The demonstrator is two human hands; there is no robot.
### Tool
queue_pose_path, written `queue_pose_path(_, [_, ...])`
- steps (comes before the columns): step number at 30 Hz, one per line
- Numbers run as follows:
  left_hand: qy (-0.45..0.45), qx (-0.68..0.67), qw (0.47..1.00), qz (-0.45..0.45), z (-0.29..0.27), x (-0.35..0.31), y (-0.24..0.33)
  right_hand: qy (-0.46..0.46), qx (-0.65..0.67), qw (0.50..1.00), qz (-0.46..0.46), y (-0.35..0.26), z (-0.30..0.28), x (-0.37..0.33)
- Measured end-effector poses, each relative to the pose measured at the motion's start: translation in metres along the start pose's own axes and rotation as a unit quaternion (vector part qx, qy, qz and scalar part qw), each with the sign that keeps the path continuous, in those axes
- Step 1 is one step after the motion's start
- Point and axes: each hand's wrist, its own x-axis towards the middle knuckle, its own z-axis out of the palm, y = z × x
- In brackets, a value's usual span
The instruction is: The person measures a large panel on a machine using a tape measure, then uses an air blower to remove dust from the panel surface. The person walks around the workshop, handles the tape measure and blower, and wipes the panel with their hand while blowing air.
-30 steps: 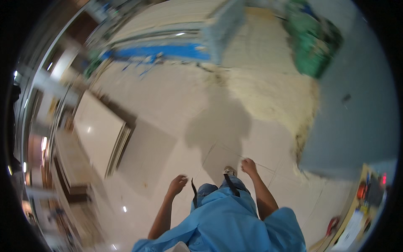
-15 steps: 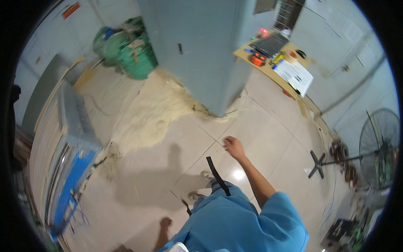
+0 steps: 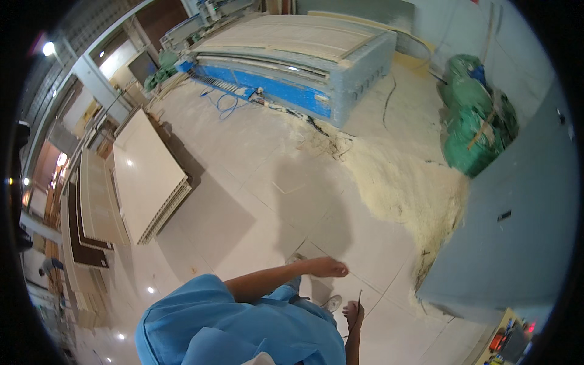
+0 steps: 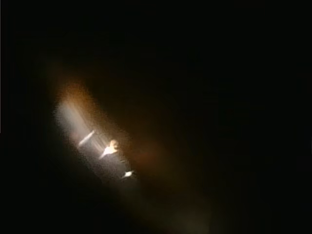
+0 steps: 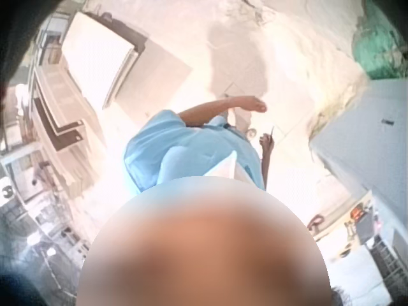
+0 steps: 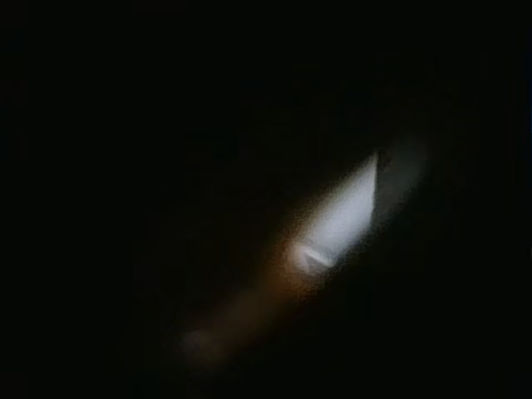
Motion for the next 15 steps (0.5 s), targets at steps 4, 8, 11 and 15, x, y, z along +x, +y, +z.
queue_pose_path(4, [0.129, -0.126, 0.971, -0.155, 0.007, -0.097, -0.118, -0.055, -0.087, 0.993, -0.051, -0.082, 0.039, 0.067])
queue_pose_path(8, [0.435, -0.394, 0.614, -0.528, -0.004, -0.252, -0.249, -0.059, 0.003, 0.998, -0.038, -0.151, 0.084, 0.154])
queue_pose_path(11, [0.527, -0.477, 0.408, -0.574, -0.02, -0.372, -0.29, 0.015, 0.021, 1.0, -0.016, -0.173, 0.127, 0.198])
queue_pose_path(15, [0.543, -0.5, 0.364, -0.568, -0.083, -0.457, -0.306, 0.033, -0.006, 0.997, 0.067, -0.187, 0.194, 0.231])
